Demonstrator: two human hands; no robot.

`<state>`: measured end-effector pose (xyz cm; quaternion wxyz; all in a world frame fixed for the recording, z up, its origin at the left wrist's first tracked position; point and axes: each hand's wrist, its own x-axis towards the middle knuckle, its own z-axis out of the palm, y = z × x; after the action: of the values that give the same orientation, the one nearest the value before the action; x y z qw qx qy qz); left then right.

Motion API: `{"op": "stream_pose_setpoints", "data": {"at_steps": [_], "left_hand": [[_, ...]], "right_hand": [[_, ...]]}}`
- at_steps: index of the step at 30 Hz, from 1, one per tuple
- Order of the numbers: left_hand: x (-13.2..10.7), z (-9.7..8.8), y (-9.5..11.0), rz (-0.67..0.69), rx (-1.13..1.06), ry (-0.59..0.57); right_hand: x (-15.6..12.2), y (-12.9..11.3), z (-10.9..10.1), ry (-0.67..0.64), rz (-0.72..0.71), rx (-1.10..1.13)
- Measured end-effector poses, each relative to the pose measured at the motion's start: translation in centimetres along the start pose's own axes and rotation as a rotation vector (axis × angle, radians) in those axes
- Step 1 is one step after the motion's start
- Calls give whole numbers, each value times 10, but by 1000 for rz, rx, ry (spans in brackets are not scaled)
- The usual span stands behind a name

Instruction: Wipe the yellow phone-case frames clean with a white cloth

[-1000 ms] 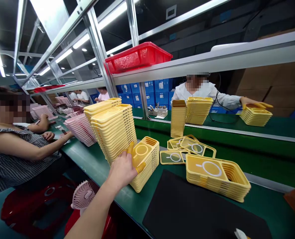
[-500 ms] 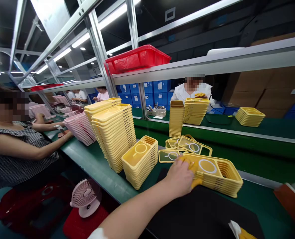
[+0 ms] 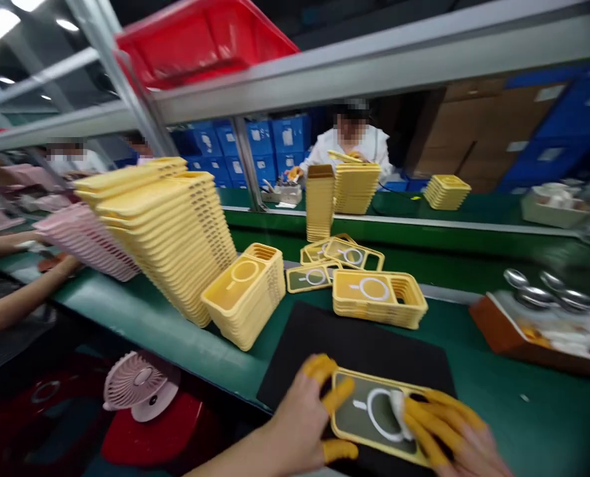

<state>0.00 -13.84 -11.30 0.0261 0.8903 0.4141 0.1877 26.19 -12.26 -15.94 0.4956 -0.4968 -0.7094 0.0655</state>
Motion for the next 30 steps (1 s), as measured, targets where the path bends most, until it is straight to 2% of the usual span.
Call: {"op": "stream_pose_setpoints", "data": {"at_steps": [2, 4, 6, 8, 10, 13, 15, 18, 20, 24, 26, 30], "left_hand": [[0, -4, -7, -114, -52, -49], [5, -7, -13, -135, -100, -60], [9, -8, -16, -142, -130, -63], [11, -8, -16, -138, -156, -81], [12, -8, -16, -137, -176, -102], [13, -10, -16, -139, -191, -104], [14, -10, -15, -138, -192, -91], [14, -10, -15, -146, -182, -88], [15, -10, -14, -151, -180, -96], [15, -10, -12, -161, -179, -87], [15, -7, -10, -150, -156, -72], [13, -2, -8, -103, -103, -20]], "right_hand": [[11, -23, 14, -150, -253, -129], [27, -49, 31, -150, -283, -162], [40, -67, 39, -232, -331, -54], [47, -70, 33, -373, -432, 0], [52, -59, 18, -467, -532, -37], [58, -46, 6, -405, -549, -111], [59, -51, 15, -402, -533, -93], [54, -61, 28, -508, -567, -25], [50, -55, 22, -513, -574, -29], [44, -32, -2, -384, -489, -134], [39, -36, 6, -328, -438, -146], [30, -54, 34, -227, -368, -11]]}}
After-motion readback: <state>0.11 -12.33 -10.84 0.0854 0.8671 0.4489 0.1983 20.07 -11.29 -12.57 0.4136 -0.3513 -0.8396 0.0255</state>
